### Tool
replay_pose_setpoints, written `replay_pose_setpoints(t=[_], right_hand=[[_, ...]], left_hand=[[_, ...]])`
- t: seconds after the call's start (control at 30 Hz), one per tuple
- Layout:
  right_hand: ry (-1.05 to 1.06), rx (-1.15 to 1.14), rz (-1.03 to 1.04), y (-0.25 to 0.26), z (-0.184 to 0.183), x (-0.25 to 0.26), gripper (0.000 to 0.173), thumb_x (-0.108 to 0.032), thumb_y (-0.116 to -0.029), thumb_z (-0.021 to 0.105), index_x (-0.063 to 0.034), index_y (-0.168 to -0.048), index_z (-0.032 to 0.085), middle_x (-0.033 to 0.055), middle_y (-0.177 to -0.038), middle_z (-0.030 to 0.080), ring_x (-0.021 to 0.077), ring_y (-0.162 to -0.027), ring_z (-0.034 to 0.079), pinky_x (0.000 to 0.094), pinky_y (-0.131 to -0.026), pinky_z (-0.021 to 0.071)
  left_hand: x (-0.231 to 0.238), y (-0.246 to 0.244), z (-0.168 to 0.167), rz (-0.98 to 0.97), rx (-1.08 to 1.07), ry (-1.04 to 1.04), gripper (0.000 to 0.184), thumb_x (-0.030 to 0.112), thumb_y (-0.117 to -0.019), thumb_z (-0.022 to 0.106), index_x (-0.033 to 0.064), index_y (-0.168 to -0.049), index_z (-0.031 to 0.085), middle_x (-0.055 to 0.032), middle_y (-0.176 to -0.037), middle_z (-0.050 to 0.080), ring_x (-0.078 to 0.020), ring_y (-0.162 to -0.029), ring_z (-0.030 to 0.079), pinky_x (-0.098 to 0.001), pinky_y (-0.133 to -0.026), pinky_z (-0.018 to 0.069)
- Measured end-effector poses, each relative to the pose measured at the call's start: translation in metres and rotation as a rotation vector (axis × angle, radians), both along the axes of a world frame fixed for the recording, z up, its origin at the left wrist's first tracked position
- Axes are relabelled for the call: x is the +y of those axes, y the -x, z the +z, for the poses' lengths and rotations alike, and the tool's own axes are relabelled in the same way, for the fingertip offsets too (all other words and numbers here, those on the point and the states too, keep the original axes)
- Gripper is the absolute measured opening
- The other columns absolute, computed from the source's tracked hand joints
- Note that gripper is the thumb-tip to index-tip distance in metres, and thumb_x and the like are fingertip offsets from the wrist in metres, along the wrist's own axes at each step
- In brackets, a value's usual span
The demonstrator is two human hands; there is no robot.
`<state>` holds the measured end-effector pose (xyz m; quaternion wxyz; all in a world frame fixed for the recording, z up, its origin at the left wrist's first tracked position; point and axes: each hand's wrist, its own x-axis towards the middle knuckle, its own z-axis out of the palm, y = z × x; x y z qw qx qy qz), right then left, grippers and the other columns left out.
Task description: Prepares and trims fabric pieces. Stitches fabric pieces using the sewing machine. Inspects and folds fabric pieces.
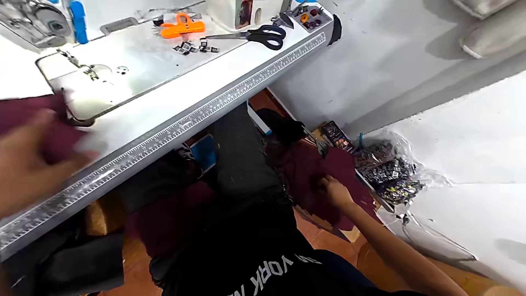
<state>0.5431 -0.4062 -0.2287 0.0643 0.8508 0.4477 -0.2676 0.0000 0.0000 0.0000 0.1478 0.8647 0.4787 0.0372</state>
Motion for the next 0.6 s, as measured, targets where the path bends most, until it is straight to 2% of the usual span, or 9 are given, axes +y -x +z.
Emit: replay_pose_setpoints(t=[0.03, 0.1, 0.17, 0.23, 0.27, 0.33, 0.43, 0.53, 0.6], right_hand=[[-0.046, 0.048, -0.057, -0.01, 0.002, -0.004, 0.023, -0.023, -0.0972, 0.068, -0.0088, -0.114, 0.073, 0.0161, -0.122, 0.069, 0.0366, -0.11, 0.067, 0.0605, -0.092, 0.0544], [-0.107, 0.169, -0.208, -0.032, 0.01, -0.008, 0.025, -0.025, -0.1017, 0.063, -0.0065, -0.113, 0.074, 0.0166, -0.11, 0.073, 0.0339, -0.102, 0.071, 0.0605, -0.093, 0.0534], [-0.17, 0.262, -0.382, -0.047, 0.027, -0.006, 0.028, -0.026, -0.1046, 0.059, -0.0042, -0.119, 0.071, 0.0189, -0.108, 0.072, 0.0336, -0.1, 0.07, 0.0602, -0.093, 0.0532], [-0.271, 0.318, -0.453, -0.055, 0.057, 0.009, 0.025, -0.021, -0.1054, 0.059, -0.0007, -0.117, 0.068, 0.0194, -0.104, 0.071, 0.0306, -0.094, 0.068, 0.0556, -0.088, 0.0535], [-0.32, 0.343, -0.437, -0.053, 0.075, 0.019, 0.023, -0.017, -0.1056, 0.058, 0.0016, -0.115, 0.067, 0.0191, -0.099, 0.069, 0.0278, -0.088, 0.066, 0.0521, -0.083, 0.0528], [-0.38, 0.372, -0.338, -0.053, 0.1, 0.034, 0.018, -0.014, -0.1045, 0.059, 0.0016, -0.111, 0.067, 0.0139, -0.091, 0.068, 0.0197, -0.078, 0.062, 0.044, -0.075, 0.0518], [-0.373, 0.443, -0.192, -0.047, 0.12, 0.055, 0.016, -0.011, -0.1033, 0.06, -0.0009, -0.113, 0.068, 0.0094, -0.092, 0.071, 0.0137, -0.08, 0.065, 0.0381, -0.078, 0.0546], [-0.349, 0.613, -0.106, -0.026, 0.136, 0.066, 0.019, -0.005, -0.0987, 0.064, -0.0032, -0.117, 0.069, 0.006, -0.097, 0.073, 0.0113, -0.086, 0.068, 0.0341, -0.082, 0.0572], [-0.347, 0.753, -0.067, -0.002, 0.154, 0.076, 0.023, -0.001, -0.0954, 0.066, -0.0036, -0.119, 0.068, 0.0041, -0.099, 0.073, 0.0095, -0.087, 0.069, 0.0304, -0.083, 0.0585]], left_hand=[[0.001, 0.007, -0.024, -0.013, 0.059, -0.057, 0.1, 0.069, -0.094, 0.051, 0.0005, -0.161, 0.021, -0.0303, -0.163, 0.026, -0.0524, -0.151, 0.023, -0.0717, -0.116, 0.0213], [0.008, 0.018, -0.062, -0.018, 0.024, -0.24, 0.112, 0.086, -0.086, 0.04, 0.0047, -0.162, 0.024, -0.0234, -0.167, 0.022, -0.0467, -0.154, 0.019, -0.0647, -0.122, 0.0188], [-0.004, 0.022, -0.062, 0.015, -0.049, -0.276, 0.107, 0.079, -0.0888, 0.049, 0.0049, -0.162, 0.025, -0.0221, -0.167, 0.024, -0.0413, -0.153, 0.026, -0.0582, -0.122, 0.0239], [-0.037, 0.005, -0.033, 0.178, -0.237, -0.136, 0.08, 0.055, -0.0979, 0.06, 0.0075, -0.158, 0.036, -0.0163, -0.159, 0.042, -0.0274, -0.145, 0.043, -0.0457, -0.119, 0.0344], [-0.055, -0.012, -0.017, 0.299, -0.363, -0.07, 0.06, 0.044, -0.1013, 0.06, 0.0038, -0.145, 0.051, -0.0175, -0.142, 0.056, -0.0239, -0.131, 0.056, -0.043, -0.112, 0.0433], [-0.074, -0.024, -0.003, 0.38, -0.437, 0.002, 0.054, 0.043, -0.1068, 0.049, -0.0007, -0.137, 0.057, -0.0209, -0.133, 0.061, -0.0251, -0.121, 0.062, -0.0457, -0.106, 0.047], [-0.084, -0.041, 0.004, 0.073, -0.542, -0.082, 0.047, 0.03, -0.1069, 0.049, -0.0093, -0.13, 0.059, -0.024, -0.141, 0.056, -0.0289, -0.134, 0.054, -0.042, -0.115, 0.0406], [-0.101, -0.078, -0.005, -0.123, -0.688, 0.038, 0.043, 0.03, -0.1029, 0.051, -0.006, -0.122, 0.064, -0.0167, -0.123, 0.066, -0.0186, -0.114, 0.064, -0.0381, -0.101, 0.0511], [-0.115, -0.115, -0.019, -0.289, -0.726, 0.132, 0.037, 0.033, -0.1038, 0.053, 0.0042, -0.122, 0.068, -0.0052, -0.12, 0.071, -0.0116, -0.108, 0.068, -0.035, -0.096, 0.0572]])
